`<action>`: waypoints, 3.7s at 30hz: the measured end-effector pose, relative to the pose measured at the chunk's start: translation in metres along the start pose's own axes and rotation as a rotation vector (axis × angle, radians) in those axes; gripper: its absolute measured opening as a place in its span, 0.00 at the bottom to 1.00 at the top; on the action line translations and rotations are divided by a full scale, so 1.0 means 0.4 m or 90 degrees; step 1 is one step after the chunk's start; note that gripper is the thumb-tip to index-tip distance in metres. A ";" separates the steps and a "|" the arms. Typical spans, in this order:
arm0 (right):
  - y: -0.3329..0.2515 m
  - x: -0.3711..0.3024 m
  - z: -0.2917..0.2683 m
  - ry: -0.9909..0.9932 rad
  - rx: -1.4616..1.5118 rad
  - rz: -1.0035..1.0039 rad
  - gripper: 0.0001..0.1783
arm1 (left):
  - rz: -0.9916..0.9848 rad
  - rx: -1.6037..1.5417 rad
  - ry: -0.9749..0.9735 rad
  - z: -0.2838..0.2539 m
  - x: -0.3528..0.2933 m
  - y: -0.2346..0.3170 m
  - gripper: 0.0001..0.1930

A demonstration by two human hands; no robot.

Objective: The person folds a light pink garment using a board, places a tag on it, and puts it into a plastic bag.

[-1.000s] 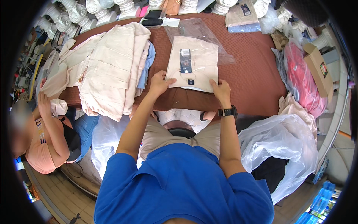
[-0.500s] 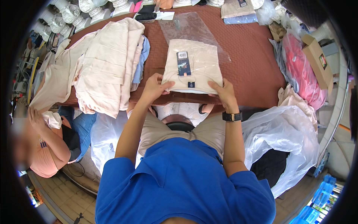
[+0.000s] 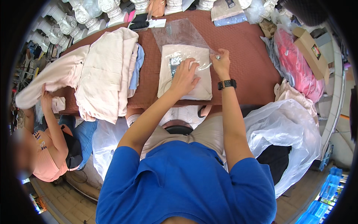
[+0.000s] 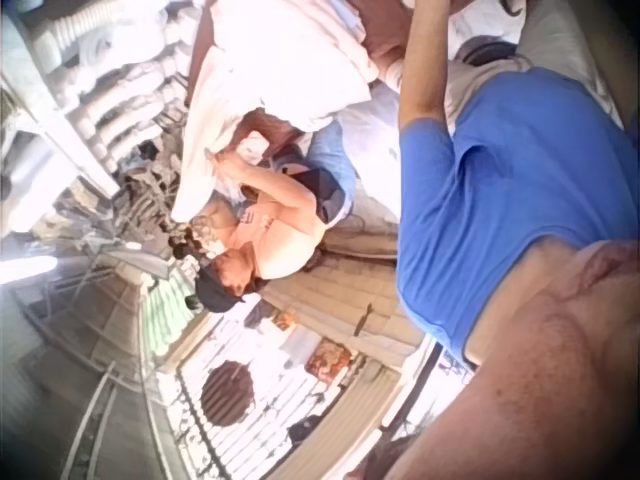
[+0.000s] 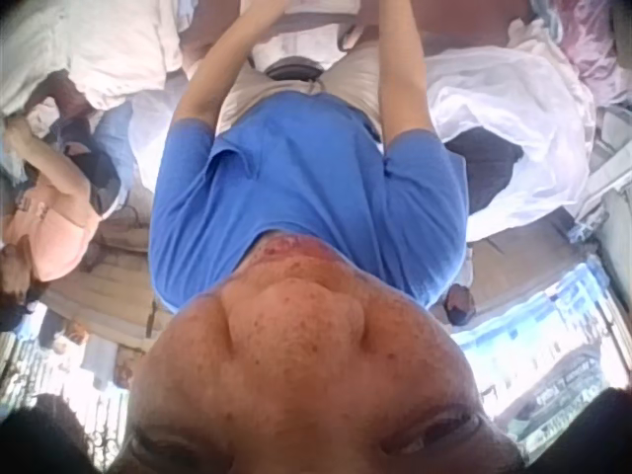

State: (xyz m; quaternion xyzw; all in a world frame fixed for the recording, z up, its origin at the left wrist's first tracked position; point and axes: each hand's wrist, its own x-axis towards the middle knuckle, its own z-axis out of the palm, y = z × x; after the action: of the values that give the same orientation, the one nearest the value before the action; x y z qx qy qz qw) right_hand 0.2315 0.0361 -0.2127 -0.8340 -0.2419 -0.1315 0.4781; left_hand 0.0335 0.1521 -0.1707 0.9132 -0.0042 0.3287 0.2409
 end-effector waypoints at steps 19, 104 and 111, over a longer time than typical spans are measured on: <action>-0.019 -0.134 0.022 -0.102 0.034 0.186 0.32 | 0.394 0.173 -0.285 -0.143 0.085 -0.222 0.25; -0.062 -0.029 0.053 -0.136 0.600 0.300 0.19 | 0.008 0.218 -0.285 -0.039 0.180 -0.195 0.35; -0.067 -0.006 0.070 -0.165 0.619 0.277 0.22 | 0.160 0.309 -0.150 0.027 0.170 -0.168 0.31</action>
State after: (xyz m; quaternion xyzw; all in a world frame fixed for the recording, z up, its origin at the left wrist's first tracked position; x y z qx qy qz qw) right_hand 0.2151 0.0709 -0.2083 -0.5570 -0.1537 0.2016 0.7909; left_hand 0.1044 0.2171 -0.1666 0.9682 -0.0665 0.2393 -0.0297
